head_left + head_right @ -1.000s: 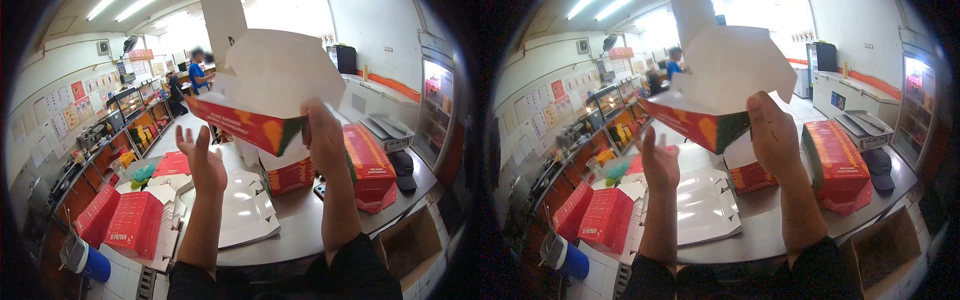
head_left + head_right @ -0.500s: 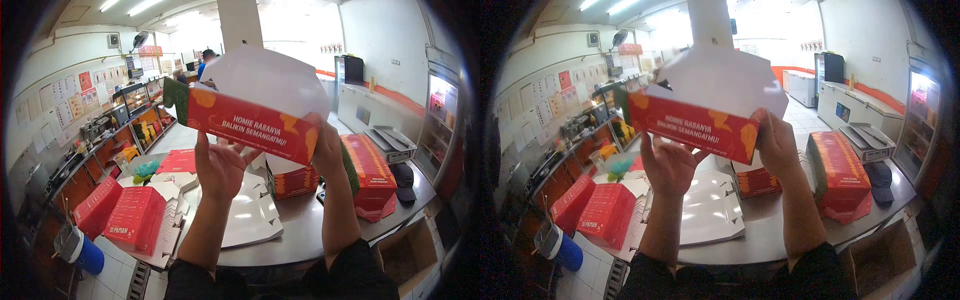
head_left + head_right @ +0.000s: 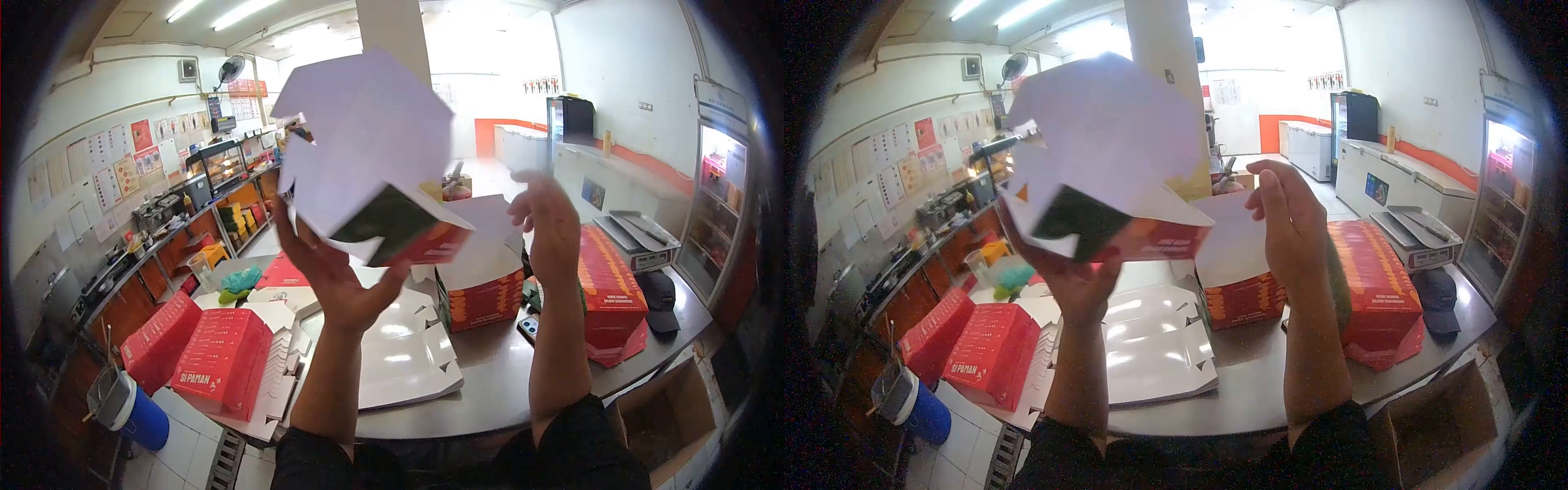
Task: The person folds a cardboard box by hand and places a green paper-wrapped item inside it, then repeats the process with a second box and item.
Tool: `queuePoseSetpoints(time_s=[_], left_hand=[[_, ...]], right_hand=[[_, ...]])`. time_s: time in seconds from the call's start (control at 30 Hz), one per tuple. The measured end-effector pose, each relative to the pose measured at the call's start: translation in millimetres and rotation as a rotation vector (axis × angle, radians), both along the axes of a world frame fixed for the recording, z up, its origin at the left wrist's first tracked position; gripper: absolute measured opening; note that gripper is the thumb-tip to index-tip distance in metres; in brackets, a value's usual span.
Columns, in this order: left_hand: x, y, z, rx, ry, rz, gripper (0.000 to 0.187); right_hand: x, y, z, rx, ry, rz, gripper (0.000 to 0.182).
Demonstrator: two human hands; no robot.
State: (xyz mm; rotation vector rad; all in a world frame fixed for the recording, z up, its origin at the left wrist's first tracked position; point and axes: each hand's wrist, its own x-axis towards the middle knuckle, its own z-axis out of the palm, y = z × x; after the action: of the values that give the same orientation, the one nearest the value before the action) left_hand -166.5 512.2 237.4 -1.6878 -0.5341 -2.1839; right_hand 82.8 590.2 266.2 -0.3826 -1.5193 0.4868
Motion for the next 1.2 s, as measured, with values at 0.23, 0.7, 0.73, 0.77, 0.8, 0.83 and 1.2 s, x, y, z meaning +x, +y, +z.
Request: queuePoseSetpoints(time_s=[0.23, 0.7, 0.73, 0.77, 0.8, 0.83, 1.2], left_hand=[[11, 13, -6, -0.071, 0.307, 0.208, 0.122], [41, -15, 0, -0.298, 0.684, -0.202, 0.101], [41, -14, 0, -0.322, 0.7, -0.225, 0.099], [41, -14, 0, -0.346, 0.716, -0.249, 0.097], [43, -14, 0, -0.371, 0.73, -0.215, 0.097], [44, -15, 0, -0.395, 0.743, -0.181, 0.096], [28, -25, 14, -0.414, 0.714, 0.007, 0.078]], right_hand=[[-6, -42, -4, 0.453, -0.206, 0.446, 0.056], [2, -30, 0, 0.094, -0.132, 0.377, 0.05], [2, -30, 0, 0.107, -0.156, 0.312, 0.05], [0, -28, 1, 0.147, -0.198, 0.237, 0.05], [-2, -25, 0, 0.187, -0.241, 0.162, 0.05], [-3, -22, 0, 0.227, -0.285, 0.086, 0.051], [12, -25, -1, 0.07, -0.219, 0.466, 0.052]])
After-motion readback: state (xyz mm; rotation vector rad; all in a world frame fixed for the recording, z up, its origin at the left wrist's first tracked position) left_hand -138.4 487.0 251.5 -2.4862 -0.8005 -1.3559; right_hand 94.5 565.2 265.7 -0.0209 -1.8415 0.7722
